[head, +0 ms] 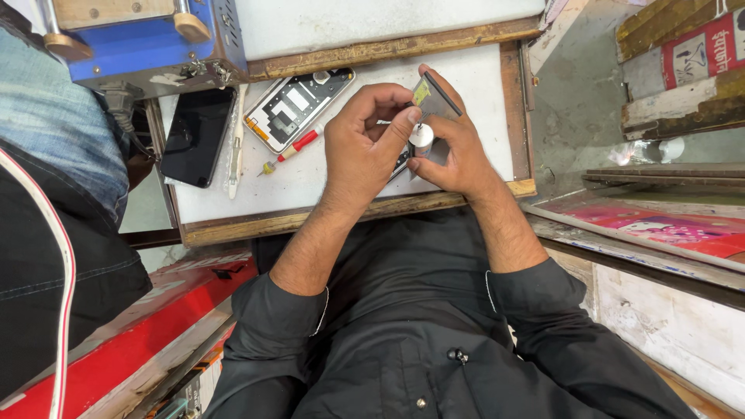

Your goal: The person disassembles a smartphone, removes the back cover and battery, applies adhesive to the frame, and reassembles the device. They also wipe the phone's edges with a cotton swab and handle a second disassembled phone on the workbench.

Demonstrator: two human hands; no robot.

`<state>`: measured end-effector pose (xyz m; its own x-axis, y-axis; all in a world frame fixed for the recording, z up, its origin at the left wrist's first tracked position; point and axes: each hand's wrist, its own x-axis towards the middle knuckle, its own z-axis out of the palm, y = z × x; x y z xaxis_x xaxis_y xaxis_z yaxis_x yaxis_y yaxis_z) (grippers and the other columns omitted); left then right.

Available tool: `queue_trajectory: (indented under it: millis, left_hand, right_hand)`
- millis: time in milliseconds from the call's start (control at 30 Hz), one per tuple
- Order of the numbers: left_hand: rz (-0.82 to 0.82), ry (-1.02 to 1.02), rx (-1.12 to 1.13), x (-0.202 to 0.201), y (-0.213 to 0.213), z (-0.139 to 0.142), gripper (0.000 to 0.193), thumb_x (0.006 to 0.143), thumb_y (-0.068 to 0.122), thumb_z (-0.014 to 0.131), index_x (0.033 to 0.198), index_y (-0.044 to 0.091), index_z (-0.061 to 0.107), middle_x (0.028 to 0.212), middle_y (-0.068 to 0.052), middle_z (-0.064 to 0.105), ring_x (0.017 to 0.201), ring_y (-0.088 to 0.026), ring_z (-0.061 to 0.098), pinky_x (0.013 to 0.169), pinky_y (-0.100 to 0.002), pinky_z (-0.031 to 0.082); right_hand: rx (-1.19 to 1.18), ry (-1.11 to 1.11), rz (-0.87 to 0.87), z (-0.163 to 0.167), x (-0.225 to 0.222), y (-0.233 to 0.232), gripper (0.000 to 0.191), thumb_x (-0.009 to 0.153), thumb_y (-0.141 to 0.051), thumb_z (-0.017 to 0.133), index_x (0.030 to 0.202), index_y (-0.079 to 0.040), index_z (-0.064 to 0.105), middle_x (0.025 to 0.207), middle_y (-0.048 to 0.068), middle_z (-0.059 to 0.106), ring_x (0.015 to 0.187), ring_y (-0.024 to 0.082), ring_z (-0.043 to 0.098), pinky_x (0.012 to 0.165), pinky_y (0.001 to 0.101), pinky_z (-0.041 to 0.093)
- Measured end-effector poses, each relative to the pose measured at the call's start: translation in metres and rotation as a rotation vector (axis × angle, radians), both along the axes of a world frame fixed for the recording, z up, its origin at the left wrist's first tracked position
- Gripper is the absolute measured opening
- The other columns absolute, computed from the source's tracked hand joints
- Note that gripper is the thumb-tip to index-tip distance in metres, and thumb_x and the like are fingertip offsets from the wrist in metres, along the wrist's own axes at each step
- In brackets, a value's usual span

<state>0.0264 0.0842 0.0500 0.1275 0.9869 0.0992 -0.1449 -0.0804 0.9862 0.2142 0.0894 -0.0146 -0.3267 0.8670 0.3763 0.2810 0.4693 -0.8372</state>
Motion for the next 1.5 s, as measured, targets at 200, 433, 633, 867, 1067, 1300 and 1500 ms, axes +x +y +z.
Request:
queue_trajectory:
  millis: [200,433,633,867,1067,1300,1500]
  left_hand:
    - [0.017,0.035,0.009,0.003,0.001,0.001,0.018,0.101,0.007,0.072,0.118,0.002,0.065,0.109,-0.006,0.072,0.102,-0.011,0.072,0.087,-0.027,0.065]
    - [0.014,0.024,0.022,0.001,-0.001,-0.002,0.019,0.102,0.008,0.072,0.119,0.002,0.065,0.107,-0.005,0.072,0.101,-0.011,0.072,0.089,-0.026,0.065]
    - [0.014,0.059,0.026,0.003,-0.001,-0.001,0.019,0.103,0.009,0.072,0.119,0.002,0.065,0.107,-0.006,0.072,0.101,-0.011,0.073,0.088,-0.026,0.065]
    - [0.084,0.336,0.261,-0.001,-0.004,0.006,0.016,0.102,0.011,0.073,0.116,0.006,0.067,0.109,-0.006,0.072,0.099,-0.013,0.076,0.086,-0.027,0.066]
    - [0.059,0.643,0.575,-0.006,-0.006,0.005,0.021,0.1,0.015,0.076,0.118,0.009,0.066,0.111,-0.007,0.073,0.104,-0.024,0.074,0.088,-0.036,0.061]
    - [-0.059,0.678,0.572,-0.013,-0.016,0.017,0.049,0.094,0.018,0.08,0.136,0.007,0.056,0.121,-0.01,0.069,0.105,-0.029,0.07,0.085,-0.039,0.059]
    - [0.203,0.423,0.518,-0.055,-0.007,0.041,0.044,0.098,0.004,0.076,0.133,0.005,0.05,0.13,-0.011,0.064,0.1,-0.022,0.074,0.073,-0.029,0.064]
  right_hand:
    - [-0.023,-0.002,-0.004,0.0,0.0,-0.001,0.03,0.083,-0.035,0.078,0.094,-0.008,0.074,0.169,0.032,0.032,0.159,0.043,0.038,0.128,0.0524,0.037]
    - [-0.009,-0.005,0.004,0.001,0.0,0.0,0.029,0.082,-0.035,0.079,0.092,-0.008,0.073,0.169,0.032,0.031,0.159,0.042,0.038,0.128,0.0506,0.037]
    - [-0.015,-0.008,-0.006,0.0,0.001,-0.001,0.038,0.082,-0.035,0.079,0.106,-0.006,0.076,0.168,0.032,0.032,0.159,0.043,0.036,0.13,0.0514,0.035]
    - [0.007,-0.009,-0.001,-0.004,0.001,0.0,0.044,0.084,-0.037,0.081,0.115,-0.007,0.074,0.168,0.031,0.031,0.158,0.043,0.038,0.128,0.0513,0.038]
    - [0.03,-0.045,-0.02,-0.011,0.001,0.001,0.052,0.09,-0.038,0.078,0.13,-0.006,0.072,0.169,0.029,0.032,0.16,0.043,0.035,0.132,0.0522,0.036]
    - [0.059,-0.031,-0.001,-0.011,0.003,0.001,0.052,0.097,-0.052,0.067,0.126,-0.009,0.072,0.17,0.028,0.031,0.16,0.042,0.037,0.129,0.0516,0.038]
    - [-0.009,0.022,-0.02,-0.01,0.004,-0.004,0.079,0.101,-0.076,0.047,0.156,-0.019,0.049,0.168,0.026,0.032,0.159,0.04,0.034,0.131,0.0534,0.032]
